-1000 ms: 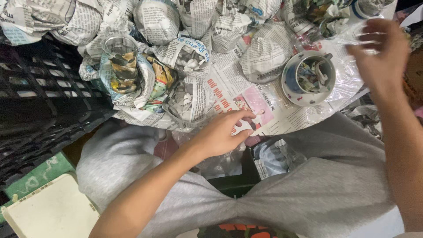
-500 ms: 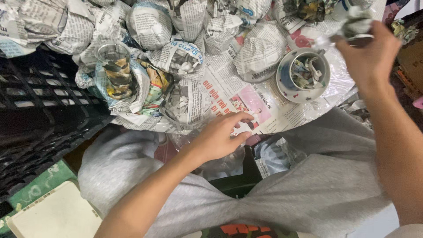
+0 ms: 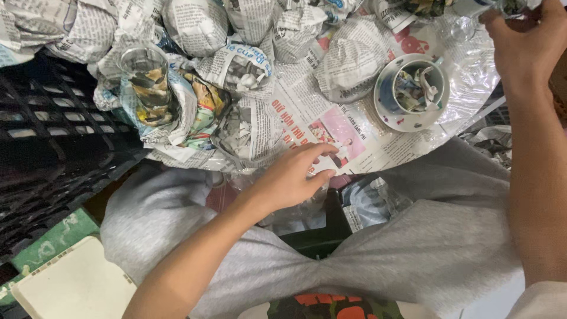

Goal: The person sits cross-legged and unwraps newspaper bundles to reveal ceramic items such as cups, bowls, and plates. They handle each item individually, remove the paper, and place the unwrapped ceramics on the table.

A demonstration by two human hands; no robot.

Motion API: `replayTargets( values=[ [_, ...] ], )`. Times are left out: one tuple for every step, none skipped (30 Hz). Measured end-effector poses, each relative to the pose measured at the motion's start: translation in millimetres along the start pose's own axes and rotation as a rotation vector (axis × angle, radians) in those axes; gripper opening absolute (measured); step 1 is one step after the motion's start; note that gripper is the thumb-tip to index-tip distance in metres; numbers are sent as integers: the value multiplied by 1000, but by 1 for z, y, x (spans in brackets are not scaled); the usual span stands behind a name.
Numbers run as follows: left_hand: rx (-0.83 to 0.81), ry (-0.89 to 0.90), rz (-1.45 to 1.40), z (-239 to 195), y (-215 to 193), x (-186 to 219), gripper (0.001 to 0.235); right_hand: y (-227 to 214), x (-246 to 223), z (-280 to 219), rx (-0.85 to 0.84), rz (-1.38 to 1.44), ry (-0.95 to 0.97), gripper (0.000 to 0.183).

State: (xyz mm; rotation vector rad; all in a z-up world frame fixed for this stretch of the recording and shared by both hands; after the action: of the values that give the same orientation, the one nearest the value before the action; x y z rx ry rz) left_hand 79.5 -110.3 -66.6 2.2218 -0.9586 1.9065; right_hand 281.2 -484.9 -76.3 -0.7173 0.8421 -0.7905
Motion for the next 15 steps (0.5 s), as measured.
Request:
replayTargets(
  values=[
    [12, 20, -4, -1, -2, 2, 42, -3, -10, 0, -5, 16, -65, 25],
    [25, 40, -8, -2, -5, 5, 42, -7, -13, -1, -23, 34, -38, 28],
    [25, 37, 3, -3, -6, 6, 42, -12, -19, -2, -40, 51, -9, 31],
    [26, 35, 14, -5, -7, 7, 41, -16, -20, -6, -70, 71, 111, 34],
    [28, 33, 22, -6, -8, 7, 40, -22, -24, -11, -102, 92, 230, 38],
    [18, 18, 20, -8, -7, 7, 40, -28, -40, -18, -132, 150, 263, 42],
    [13, 7, 22, -8, -8, 6, 40, -32, -60, -24, -156, 209, 291, 46],
    [7, -4, 24, -8, -10, 5, 40, -33, -80, -29, -181, 269, 319, 51],
    [29, 30, 50, -9, -12, 9, 39, -25, -103, -38, -293, 175, 314, 76],
    [50, 63, 76, -10, -15, 12, 39, -10, -123, -46, -405, 83, 307, 104],
    [61, 101, 97, -10, -13, 15, 38, 4, -140, -50, -453, 76, 297, 118],
    [61, 100, 115, -9, -10, 15, 38, 15, -152, -53, -500, 70, 287, 132],
    [66, 97, 135, -9, -9, 13, 38, 20, -160, -51, -491, 53, 276, 129],
    [70, 93, 156, -8, -8, 11, 38, 24, -165, -49, -481, 35, 265, 126],
    [85, 102, 193, -7, -7, 10, 39, 28, -168, -44, -470, 23, 245, 122]
  ],
)
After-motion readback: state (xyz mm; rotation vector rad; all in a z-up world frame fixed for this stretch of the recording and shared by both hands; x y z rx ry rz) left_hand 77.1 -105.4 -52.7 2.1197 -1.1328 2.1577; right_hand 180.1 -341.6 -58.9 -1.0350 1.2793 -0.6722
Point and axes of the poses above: each hand's wrist, its own z-axis towards the middle knuckle, its own y-axis out of the palm, x = y × z, the point moved 10 cm from there along z, towards the middle knuckle, and after that the axes turned 3 degrees about -y, right-handed, at the moved point
